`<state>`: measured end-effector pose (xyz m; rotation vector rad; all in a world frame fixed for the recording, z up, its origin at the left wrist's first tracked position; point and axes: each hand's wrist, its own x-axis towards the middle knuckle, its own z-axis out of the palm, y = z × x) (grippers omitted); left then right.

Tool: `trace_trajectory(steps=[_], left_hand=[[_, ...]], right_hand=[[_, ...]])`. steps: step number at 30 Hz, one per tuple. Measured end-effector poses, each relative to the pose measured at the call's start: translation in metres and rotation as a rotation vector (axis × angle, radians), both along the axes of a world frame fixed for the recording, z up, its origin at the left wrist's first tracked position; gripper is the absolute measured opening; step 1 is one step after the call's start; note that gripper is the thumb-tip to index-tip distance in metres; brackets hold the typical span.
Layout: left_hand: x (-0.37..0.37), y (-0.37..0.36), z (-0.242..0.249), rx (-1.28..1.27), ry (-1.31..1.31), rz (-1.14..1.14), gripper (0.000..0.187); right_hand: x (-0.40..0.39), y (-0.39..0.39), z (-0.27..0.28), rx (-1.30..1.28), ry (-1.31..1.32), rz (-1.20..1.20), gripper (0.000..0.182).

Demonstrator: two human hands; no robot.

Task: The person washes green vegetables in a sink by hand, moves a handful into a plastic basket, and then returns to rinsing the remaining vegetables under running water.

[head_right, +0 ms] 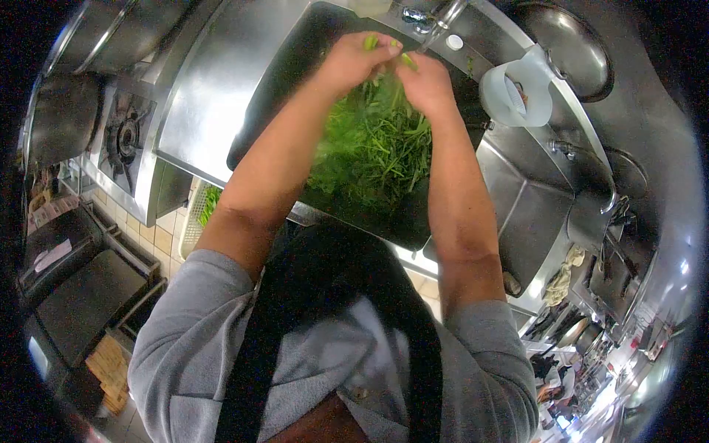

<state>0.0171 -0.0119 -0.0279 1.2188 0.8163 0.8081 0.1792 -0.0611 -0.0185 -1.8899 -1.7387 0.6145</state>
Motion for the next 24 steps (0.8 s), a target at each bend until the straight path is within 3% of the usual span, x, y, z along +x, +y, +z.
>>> trace_trajectory(steps=[1, 3, 7, 9, 11, 13, 15, 17, 18, 21, 24], left_hand=[[0.001, 0.0, -0.002, -0.029, -0.028, 0.009, 0.027], [0.003, -0.006, -0.001, -0.076, -0.055, 0.055, 0.027], [0.006, -0.009, -0.017, -0.201, -0.231, 0.194, 0.026], [-0.002, -0.008, -0.021, -0.225, -0.251, 0.217, 0.027], [-0.009, -0.006, -0.022, -0.246, -0.274, 0.242, 0.028], [-0.011, -0.006, -0.021, -0.391, -0.352, 0.223, 0.029], [-0.009, -0.005, -0.024, -0.389, -0.406, 0.187, 0.033], [-0.005, -0.006, -0.025, -0.385, -0.46, 0.15, 0.036], [-0.001, -0.007, -0.022, -0.421, -0.544, 0.13, 0.039], [0.006, -0.008, -0.021, -0.46, -0.661, 0.107, 0.047], [0.009, -0.014, -0.022, -0.481, -0.756, 0.082, 0.048]], right_hand=[[0.0, 0.0, -0.002, 0.0, 0.0, 0.001, 0.031], [0.0, -0.001, -0.005, -0.042, 0.432, -0.208, 0.029], [0.017, 0.002, -0.008, -0.102, 0.511, -0.335, 0.024], [0.03, 0.0, -0.004, -0.034, 0.838, -0.483, 0.018], [0.037, -0.003, -0.003, 0.074, 0.824, -0.478, 0.017], [0.041, -0.004, -0.004, 0.059, 1.039, -0.471, 0.019], [0.035, -0.013, 0.006, -0.005, 0.969, -0.365, 0.028], [0.016, -0.022, 0.017, -0.249, 0.546, -0.146, 0.038], [0.006, -0.028, 0.019, -0.327, 0.542, -0.051, 0.045], [-0.001, -0.035, 0.0, -0.447, 0.529, 0.034, 0.035], [-0.003, -0.039, -0.002, -0.383, 0.558, -0.095, 0.031]])
